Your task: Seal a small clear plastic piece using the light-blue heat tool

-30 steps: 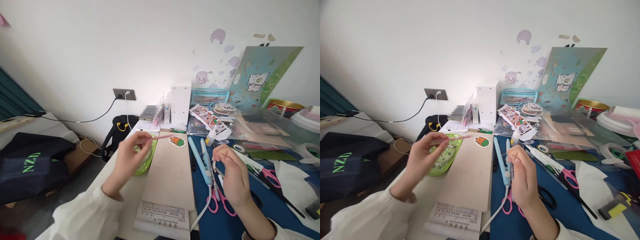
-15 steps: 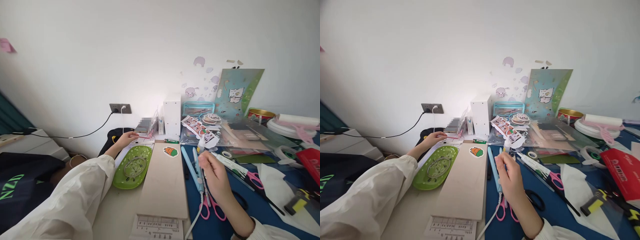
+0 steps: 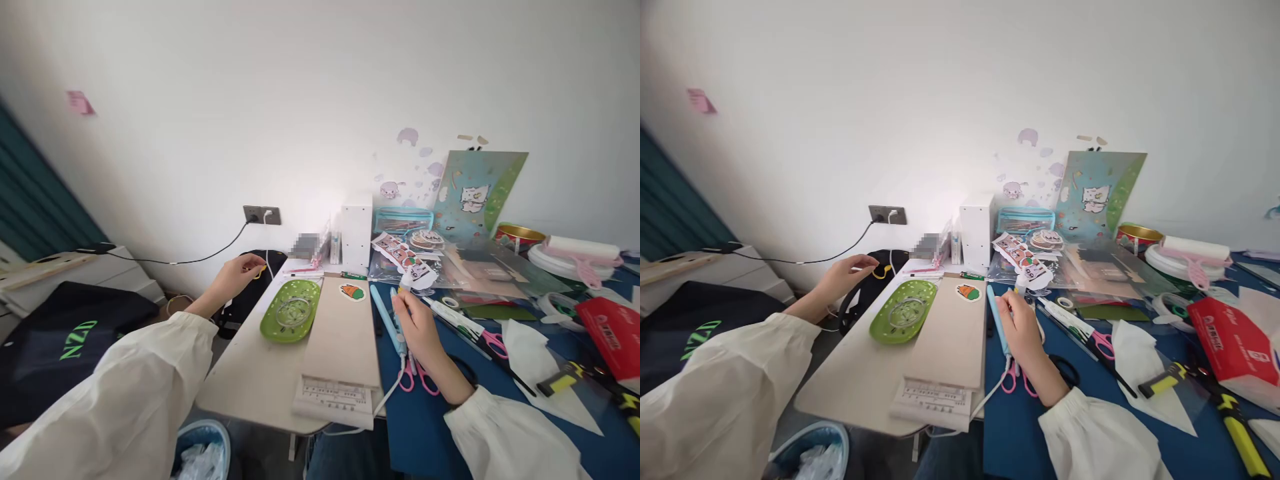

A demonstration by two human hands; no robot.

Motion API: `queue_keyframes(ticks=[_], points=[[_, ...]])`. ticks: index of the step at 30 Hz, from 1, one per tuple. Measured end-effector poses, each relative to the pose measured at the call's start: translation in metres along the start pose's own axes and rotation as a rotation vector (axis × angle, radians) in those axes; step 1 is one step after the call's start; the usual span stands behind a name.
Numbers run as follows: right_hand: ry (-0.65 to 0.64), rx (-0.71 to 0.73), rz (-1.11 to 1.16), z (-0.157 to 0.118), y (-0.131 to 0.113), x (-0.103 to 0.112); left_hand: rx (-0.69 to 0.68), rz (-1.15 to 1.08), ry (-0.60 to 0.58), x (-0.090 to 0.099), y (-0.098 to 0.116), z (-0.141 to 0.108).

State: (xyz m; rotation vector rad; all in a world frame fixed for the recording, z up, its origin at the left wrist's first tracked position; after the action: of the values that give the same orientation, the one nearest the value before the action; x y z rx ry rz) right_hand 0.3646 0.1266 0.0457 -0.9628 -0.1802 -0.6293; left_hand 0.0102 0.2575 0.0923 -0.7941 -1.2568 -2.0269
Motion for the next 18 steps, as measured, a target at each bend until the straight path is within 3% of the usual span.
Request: queue_keyframes(ticks=[2, 4, 6, 9, 13, 15, 18], points=[[-0.098, 0.034, 0.011, -0.005, -0.036, -0.014, -0.015, 0.008, 0.047, 0.038, 0.012, -0.028], [-0.249, 0.098, 0.032, -0.009, -0.081, -0.043, -0.009, 0.03, 0.104, 0.076, 0.022, -0.059], [-0.393, 0.156, 0.047, -0.011, -0.126, -0.086, 0.005, 0.056, 0.171, 0.112, 0.029, -0.09], [-0.562, 0.186, 0.025, -0.016, -0.177, -0.168, 0.025, 0.103, 0.248, 0.156, 0.034, -0.137], [-0.72, 0.218, -0.011, -0.029, -0.216, -0.261, 0.132, 0.162, 0.289, 0.196, 0.029, -0.193], [-0.764, 0.206, -0.026, -0.034, -0.224, -0.289, 0.19, 0.166, 0.3, 0.208, 0.023, -0.218], [-0.814, 0.176, -0.025, -0.038, -0.23, -0.31, 0.249, 0.145, 0.291, 0.219, 0.015, -0.244]])
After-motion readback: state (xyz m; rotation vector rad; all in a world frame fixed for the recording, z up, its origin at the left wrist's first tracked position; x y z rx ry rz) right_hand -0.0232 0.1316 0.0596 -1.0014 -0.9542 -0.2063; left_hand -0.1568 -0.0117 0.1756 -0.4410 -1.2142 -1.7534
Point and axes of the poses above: each hand's wrist, its own z-axis towards the middle knuckle, its own x-axis out of the back of the hand, y = z × x, the point moved 4 cm from there along z, towards the middle knuckle, and after that the axes turned 6 degrees about -x, right-handed, at the moved point
